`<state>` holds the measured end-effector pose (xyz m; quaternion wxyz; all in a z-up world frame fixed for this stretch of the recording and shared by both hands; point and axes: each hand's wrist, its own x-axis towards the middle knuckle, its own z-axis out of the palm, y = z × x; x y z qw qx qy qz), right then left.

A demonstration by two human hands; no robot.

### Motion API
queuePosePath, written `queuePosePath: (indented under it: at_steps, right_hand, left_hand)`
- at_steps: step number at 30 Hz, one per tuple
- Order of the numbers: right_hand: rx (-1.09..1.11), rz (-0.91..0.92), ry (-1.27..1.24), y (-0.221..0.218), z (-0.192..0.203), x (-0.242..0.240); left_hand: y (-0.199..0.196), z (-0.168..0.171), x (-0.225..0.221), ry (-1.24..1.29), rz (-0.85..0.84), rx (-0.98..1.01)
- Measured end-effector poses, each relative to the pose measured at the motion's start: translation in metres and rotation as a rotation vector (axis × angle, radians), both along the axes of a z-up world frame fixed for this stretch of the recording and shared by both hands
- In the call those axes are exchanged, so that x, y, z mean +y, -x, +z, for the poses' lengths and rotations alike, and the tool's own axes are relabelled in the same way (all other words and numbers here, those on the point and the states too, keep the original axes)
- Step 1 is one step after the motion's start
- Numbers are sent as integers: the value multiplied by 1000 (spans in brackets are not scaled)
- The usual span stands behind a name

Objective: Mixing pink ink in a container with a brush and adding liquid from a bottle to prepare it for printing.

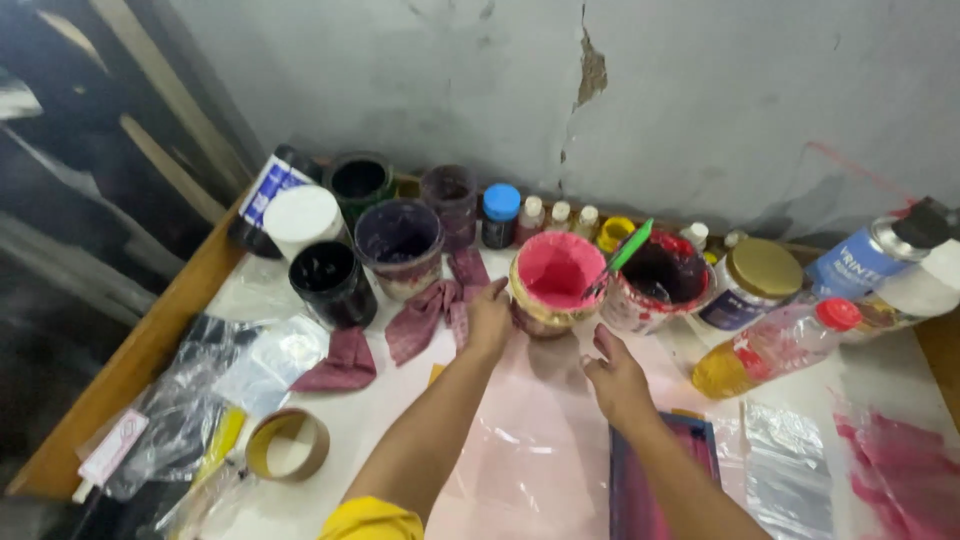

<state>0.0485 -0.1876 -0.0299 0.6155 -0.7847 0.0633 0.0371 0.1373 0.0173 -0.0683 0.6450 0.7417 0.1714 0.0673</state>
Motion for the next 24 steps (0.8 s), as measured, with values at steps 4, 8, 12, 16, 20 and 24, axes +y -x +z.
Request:
queuePosePath:
  at_steps: [4, 8, 12, 16, 20, 24]
  right_hand:
    - [-13, 50, -202, -42, 15, 16]
    - [-5, 68, -257, -67, -58, -1]
    - [-65, -2, -249, -33, -79, 2]
    - [-315, 41, -345, 27, -13, 23]
    - [-271, -55, -334, 87, 22, 26]
    - [-306, -108, -250, 118, 34, 24]
  left_hand:
    - [-26, -34, -1, 34, -51, 7]
    - [-12, -14, -6, -22, -17, -59]
    - [22, 33, -13, 441, -3, -273]
    - [63, 87, -12, 660, -37, -58]
    - [94, 75, -20, 1120, -95, -141]
    - [143, 103, -31, 1256, -103, 11]
